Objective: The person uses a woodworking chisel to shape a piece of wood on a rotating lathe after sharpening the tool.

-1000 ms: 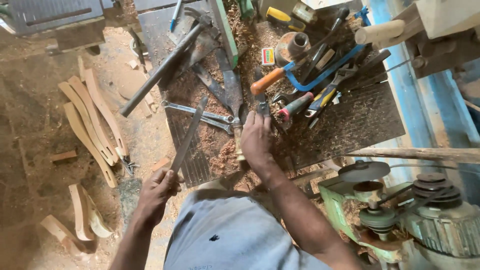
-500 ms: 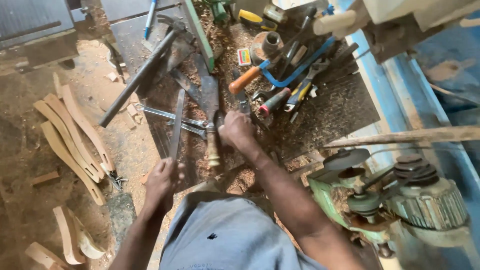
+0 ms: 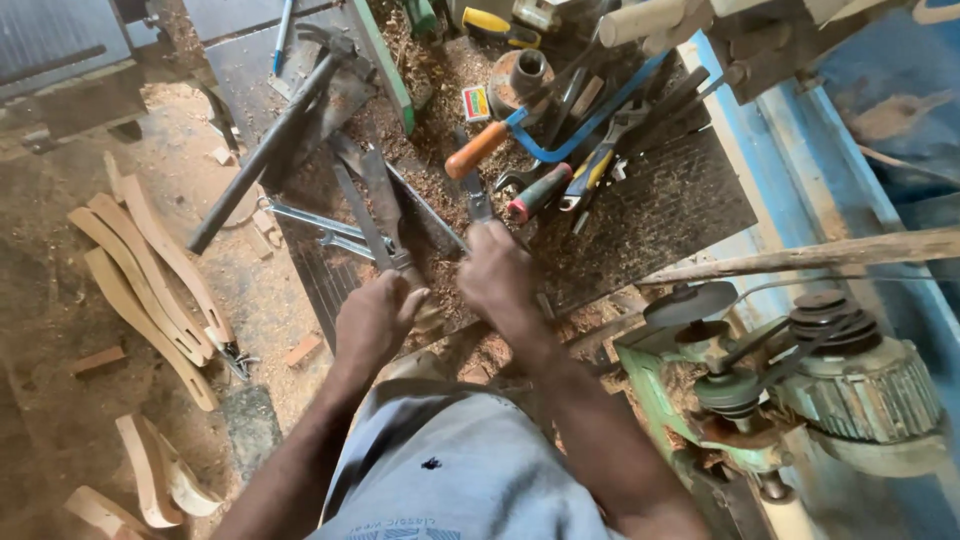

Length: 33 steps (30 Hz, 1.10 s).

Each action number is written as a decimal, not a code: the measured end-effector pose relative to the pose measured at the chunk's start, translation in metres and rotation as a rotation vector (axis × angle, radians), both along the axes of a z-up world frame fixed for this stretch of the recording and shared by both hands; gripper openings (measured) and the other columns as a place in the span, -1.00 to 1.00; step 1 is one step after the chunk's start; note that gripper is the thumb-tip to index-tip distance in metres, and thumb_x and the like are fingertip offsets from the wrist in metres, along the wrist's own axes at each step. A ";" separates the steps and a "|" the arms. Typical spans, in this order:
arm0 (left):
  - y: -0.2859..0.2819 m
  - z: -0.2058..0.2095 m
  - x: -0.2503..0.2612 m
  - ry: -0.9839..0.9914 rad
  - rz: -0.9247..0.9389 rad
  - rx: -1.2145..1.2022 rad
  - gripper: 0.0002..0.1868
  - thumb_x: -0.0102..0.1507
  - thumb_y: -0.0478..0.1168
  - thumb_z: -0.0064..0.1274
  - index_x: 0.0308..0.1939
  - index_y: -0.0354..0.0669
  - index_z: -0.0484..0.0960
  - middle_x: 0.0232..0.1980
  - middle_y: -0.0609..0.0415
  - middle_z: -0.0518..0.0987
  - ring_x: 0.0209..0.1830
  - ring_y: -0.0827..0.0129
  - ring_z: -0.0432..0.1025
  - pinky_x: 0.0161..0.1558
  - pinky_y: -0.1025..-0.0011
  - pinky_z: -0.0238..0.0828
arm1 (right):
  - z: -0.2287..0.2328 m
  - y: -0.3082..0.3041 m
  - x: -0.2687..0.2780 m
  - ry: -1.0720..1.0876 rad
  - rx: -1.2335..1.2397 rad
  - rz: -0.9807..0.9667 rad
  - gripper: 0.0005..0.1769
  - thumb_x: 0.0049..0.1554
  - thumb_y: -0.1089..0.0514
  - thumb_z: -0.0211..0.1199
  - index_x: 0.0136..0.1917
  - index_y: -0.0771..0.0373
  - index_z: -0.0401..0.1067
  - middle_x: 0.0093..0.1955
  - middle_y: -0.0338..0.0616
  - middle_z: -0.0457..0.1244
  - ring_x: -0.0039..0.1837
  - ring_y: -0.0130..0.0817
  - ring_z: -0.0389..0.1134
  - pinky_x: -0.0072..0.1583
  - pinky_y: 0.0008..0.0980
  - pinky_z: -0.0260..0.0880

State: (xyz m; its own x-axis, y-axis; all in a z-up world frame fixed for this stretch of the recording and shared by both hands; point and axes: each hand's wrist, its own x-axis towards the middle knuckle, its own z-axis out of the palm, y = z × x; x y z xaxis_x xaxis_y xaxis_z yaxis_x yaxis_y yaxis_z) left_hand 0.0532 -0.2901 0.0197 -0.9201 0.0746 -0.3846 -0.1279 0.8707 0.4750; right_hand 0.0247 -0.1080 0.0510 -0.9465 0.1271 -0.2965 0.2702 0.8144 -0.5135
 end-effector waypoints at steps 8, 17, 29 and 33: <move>0.029 0.050 -0.028 0.027 0.156 0.796 -0.46 0.28 -0.17 0.17 0.33 -0.08 0.41 0.12 0.03 0.64 0.00 0.42 0.60 0.01 0.38 0.60 | 0.006 0.114 0.157 0.067 -0.644 -0.091 -0.91 0.06 0.18 0.25 -0.14 0.21 0.45 -0.16 -0.26 0.23 -0.10 -0.36 0.30 -0.07 -0.31 0.33; 0.105 0.098 -0.019 -0.367 -0.547 1.192 -0.81 0.29 -0.34 0.17 -0.02 -0.31 0.69 0.12 -0.06 0.67 0.02 0.38 0.57 -0.03 0.43 0.57 | -0.094 0.133 0.269 0.358 -0.891 -0.423 -0.85 0.13 0.20 0.40 -0.04 0.20 0.48 -0.06 -0.31 0.25 -0.03 -0.52 0.19 0.03 -0.43 0.22; 0.217 0.104 0.030 -0.498 -1.115 1.239 -0.67 0.33 0.00 0.19 -0.04 -0.20 0.73 0.17 0.05 0.67 0.23 0.33 0.53 0.17 0.36 0.61 | -0.071 0.119 0.355 0.698 -0.840 -0.857 -0.80 0.20 0.35 0.32 0.09 0.24 0.43 0.04 -0.27 0.25 -0.03 -0.55 0.20 -0.02 -0.52 0.23; 0.243 0.095 0.068 -0.622 -1.159 1.244 -0.59 0.32 0.10 0.14 -0.01 -0.15 0.74 0.19 0.07 0.66 0.23 0.34 0.53 0.11 0.38 0.63 | -0.075 0.121 0.397 0.694 -0.914 -0.961 -0.77 0.17 0.39 0.28 0.08 0.21 0.41 0.05 -0.28 0.23 -0.13 -0.55 0.20 -0.16 -0.50 0.24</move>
State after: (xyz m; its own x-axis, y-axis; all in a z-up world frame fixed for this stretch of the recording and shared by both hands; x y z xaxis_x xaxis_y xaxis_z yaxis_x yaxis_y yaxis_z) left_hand 0.1216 -0.0475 0.1143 0.0432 0.9861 0.1604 -0.1741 -0.1507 0.9731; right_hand 0.4217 0.0130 -0.0244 -0.5933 0.7901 -0.1539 -0.0027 -0.1931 -0.9812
